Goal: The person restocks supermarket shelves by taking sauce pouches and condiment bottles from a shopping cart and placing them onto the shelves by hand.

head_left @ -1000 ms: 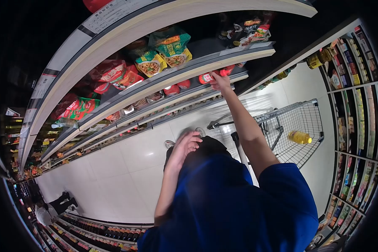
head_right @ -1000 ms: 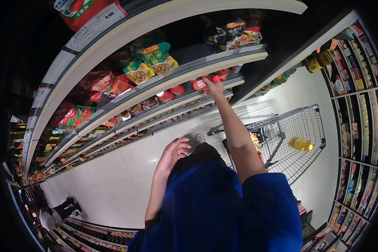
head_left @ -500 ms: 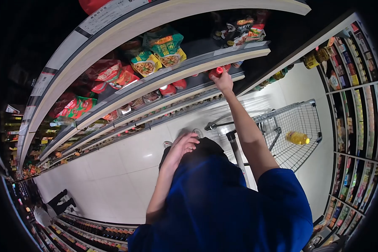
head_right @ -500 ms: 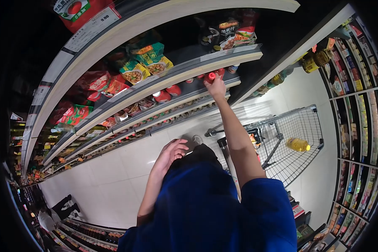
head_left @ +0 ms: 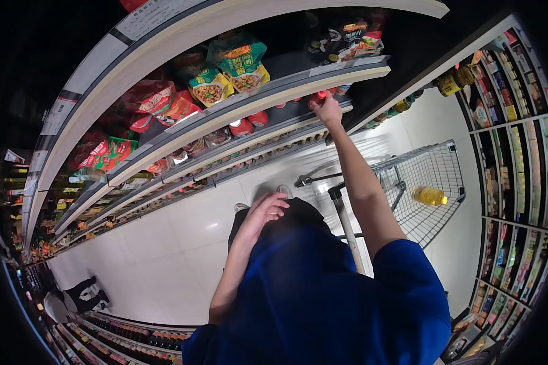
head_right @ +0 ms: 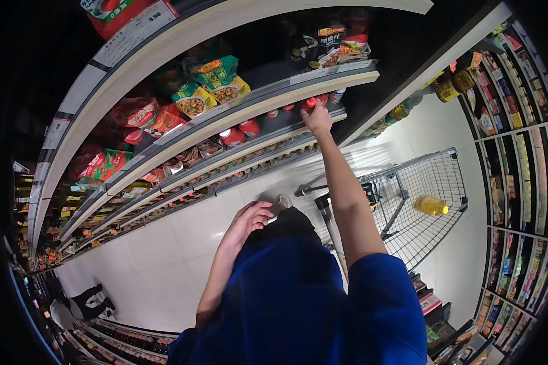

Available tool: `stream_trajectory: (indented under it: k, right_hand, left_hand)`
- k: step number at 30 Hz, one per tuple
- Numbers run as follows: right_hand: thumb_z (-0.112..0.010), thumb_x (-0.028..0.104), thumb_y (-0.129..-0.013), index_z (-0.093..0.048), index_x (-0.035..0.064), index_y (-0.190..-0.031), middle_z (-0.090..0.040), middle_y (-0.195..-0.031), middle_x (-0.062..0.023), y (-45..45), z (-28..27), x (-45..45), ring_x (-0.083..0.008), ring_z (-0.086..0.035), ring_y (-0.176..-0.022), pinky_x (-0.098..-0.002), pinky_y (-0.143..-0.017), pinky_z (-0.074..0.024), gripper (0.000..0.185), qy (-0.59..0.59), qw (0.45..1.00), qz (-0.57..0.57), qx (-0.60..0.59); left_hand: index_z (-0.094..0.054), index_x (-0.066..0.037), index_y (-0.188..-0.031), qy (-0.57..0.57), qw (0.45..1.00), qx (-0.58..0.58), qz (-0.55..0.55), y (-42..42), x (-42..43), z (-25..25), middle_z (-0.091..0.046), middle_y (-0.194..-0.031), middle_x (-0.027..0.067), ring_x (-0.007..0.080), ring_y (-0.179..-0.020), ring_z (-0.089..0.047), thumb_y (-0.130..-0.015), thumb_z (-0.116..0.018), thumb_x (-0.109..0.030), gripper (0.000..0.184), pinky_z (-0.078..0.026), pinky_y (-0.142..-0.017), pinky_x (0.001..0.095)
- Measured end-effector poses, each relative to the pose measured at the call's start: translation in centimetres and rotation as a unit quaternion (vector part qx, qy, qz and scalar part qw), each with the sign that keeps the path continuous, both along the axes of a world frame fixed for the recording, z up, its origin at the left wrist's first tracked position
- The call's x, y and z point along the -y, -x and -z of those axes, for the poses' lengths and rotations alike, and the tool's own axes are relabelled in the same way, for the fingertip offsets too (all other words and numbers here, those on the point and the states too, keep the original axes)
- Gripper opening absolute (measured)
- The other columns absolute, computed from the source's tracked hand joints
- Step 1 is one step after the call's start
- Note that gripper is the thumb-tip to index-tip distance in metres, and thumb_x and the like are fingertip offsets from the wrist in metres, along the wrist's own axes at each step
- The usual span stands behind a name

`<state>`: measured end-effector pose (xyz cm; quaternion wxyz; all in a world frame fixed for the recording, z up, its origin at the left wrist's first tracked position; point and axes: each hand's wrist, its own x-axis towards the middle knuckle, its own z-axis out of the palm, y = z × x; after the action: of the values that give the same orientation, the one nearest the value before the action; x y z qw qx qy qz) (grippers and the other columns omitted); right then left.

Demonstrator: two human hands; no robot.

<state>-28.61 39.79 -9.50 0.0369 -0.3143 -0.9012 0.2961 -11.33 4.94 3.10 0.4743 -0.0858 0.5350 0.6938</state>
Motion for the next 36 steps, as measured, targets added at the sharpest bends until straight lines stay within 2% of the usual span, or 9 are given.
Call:
stream_trajectory:
  k: [7, 8, 12, 15, 18, 20, 23, 30, 36]
  right_hand:
    - [-0.080, 0.038, -0.080, -0.053, 0.0101, -0.128, -0.072, -0.101, -0.0183, 0.8, 2.1, -2.7, -0.0396, -0.068, -0.101, -0.0506, -0.087, -0.0526, 0.062, 0.012, 0.998, -0.043, -0.045]
    - [-0.080, 0.035, -0.081, -0.050, 0.0101, -0.136, -0.072, -0.102, -0.0195, 0.4, 2.1, -3.0, -0.0397, -0.068, -0.102, -0.0493, -0.088, -0.0526, 0.068, 0.058, 0.997, -0.046, -0.031]
    - [-0.078, 0.029, -0.082, -0.043, 0.0059, -0.147, -0.073, -0.105, -0.0214, -2.7, 4.2, -3.0, -0.0374, -0.071, -0.099, -0.0450, -0.086, -0.0544, 0.077, -0.005, 0.996, -0.023, -0.091]
    - [-0.074, 0.023, -0.086, -0.054, 0.0023, -0.138, -0.074, -0.100, -0.0211, -6.6, 2.5, -3.6, -0.0365, -0.072, -0.091, -0.0409, -0.084, -0.0553, 0.059, 0.086, 0.989, -0.021, -0.118]
    - [-0.065, 0.015, -0.095, -0.066, -0.0026, -0.118, -0.074, -0.089, -0.0152, -11.0, -0.8, -3.7, -0.0193, -0.071, -0.076, -0.0321, -0.072, -0.0554, 0.030, 0.118, 0.971, 0.037, -0.207]
    - [-0.063, 0.017, -0.096, -0.069, -0.0032, -0.110, -0.074, -0.086, -0.0148, -14.3, -2.6, -3.8, -0.0180, -0.071, -0.075, -0.0311, -0.070, -0.0545, 0.026, 0.080, 0.964, 0.081, -0.240]
    - [-0.062, 0.018, -0.094, -0.070, -0.0023, -0.106, -0.074, -0.089, -0.0197, -19.8, -5.4, -2.5, -0.0271, -0.072, -0.077, -0.0372, -0.073, -0.0552, 0.025, 0.047, 0.960, 0.136, -0.241]
    - [-0.063, 0.017, -0.092, -0.071, -0.0031, -0.101, -0.072, -0.081, -0.0179, -32.2, -5.7, 2.3, -0.0259, -0.071, -0.076, -0.0365, -0.073, -0.0546, 0.023, -0.009, 0.963, 0.185, -0.195]
    - [-0.062, 0.012, -0.095, -0.070, -0.0044, -0.102, -0.070, -0.077, -0.0094, -39.5, -3.1, 4.8, -0.0116, -0.062, -0.068, -0.0283, -0.065, -0.0498, 0.019, 0.083, 0.953, 0.206, -0.205]
  left_hand:
    - [-0.061, -0.002, -0.126, 0.014, 0.998, 0.008, -0.054, -0.6, 2.1, 0.4, -0.070, -0.098, 0.0043, 0.0084, -0.080, -0.063, -0.106, -0.051, -0.030, 0.036, -0.051, -0.073, 0.0218]
    - [-0.061, -0.002, -0.125, 0.014, 0.998, 0.012, -0.062, -0.7, 2.4, 0.6, -0.070, -0.098, 0.0043, 0.0085, -0.080, -0.063, -0.106, -0.051, -0.031, 0.036, -0.051, -0.073, 0.0217]
    - [-0.061, -0.002, -0.124, 0.015, 0.996, 0.021, -0.088, -1.0, 3.1, 0.7, -0.070, -0.097, 0.0046, 0.0089, -0.079, -0.064, -0.106, -0.052, -0.032, 0.037, -0.051, -0.071, 0.0215]
    - [-0.061, -0.002, -0.124, 0.014, 0.997, 0.023, -0.076, -1.2, 3.3, 1.0, -0.070, -0.096, 0.0047, 0.0090, -0.078, -0.064, -0.106, -0.052, -0.033, 0.037, -0.051, -0.071, 0.0216]
    - [-0.061, -0.002, -0.124, 0.007, 0.999, 0.029, -0.043, -1.3, 3.2, 1.1, -0.070, -0.096, 0.0051, 0.0091, -0.078, -0.064, -0.106, -0.052, -0.033, 0.037, -0.051, -0.071, 0.0217]
    - [-0.061, -0.002, -0.124, -0.009, 0.999, 0.025, -0.018, -1.4, 3.1, 1.3, -0.070, -0.096, 0.0054, 0.0091, -0.078, -0.064, -0.105, -0.053, -0.033, 0.037, -0.051, -0.071, 0.0216]
    - [-0.061, -0.003, -0.123, -0.024, 0.999, 0.016, 0.014, -1.8, 3.3, 1.2, -0.070, -0.097, 0.0059, 0.0091, -0.078, -0.064, -0.105, -0.053, -0.033, 0.036, -0.051, -0.072, 0.0219]
    - [-0.062, -0.002, -0.123, -0.064, 0.997, 0.014, 0.039, -5.2, 4.6, 0.2, -0.070, -0.098, 0.0061, 0.0094, -0.079, -0.064, -0.105, -0.053, -0.033, 0.036, -0.051, -0.073, 0.0222]
    - [-0.062, -0.002, -0.123, -0.084, 0.995, 0.041, 0.035, -10.7, 7.6, 2.0, -0.070, -0.097, 0.0048, 0.0094, -0.080, -0.064, -0.106, -0.051, -0.033, 0.037, -0.051, -0.071, 0.0225]
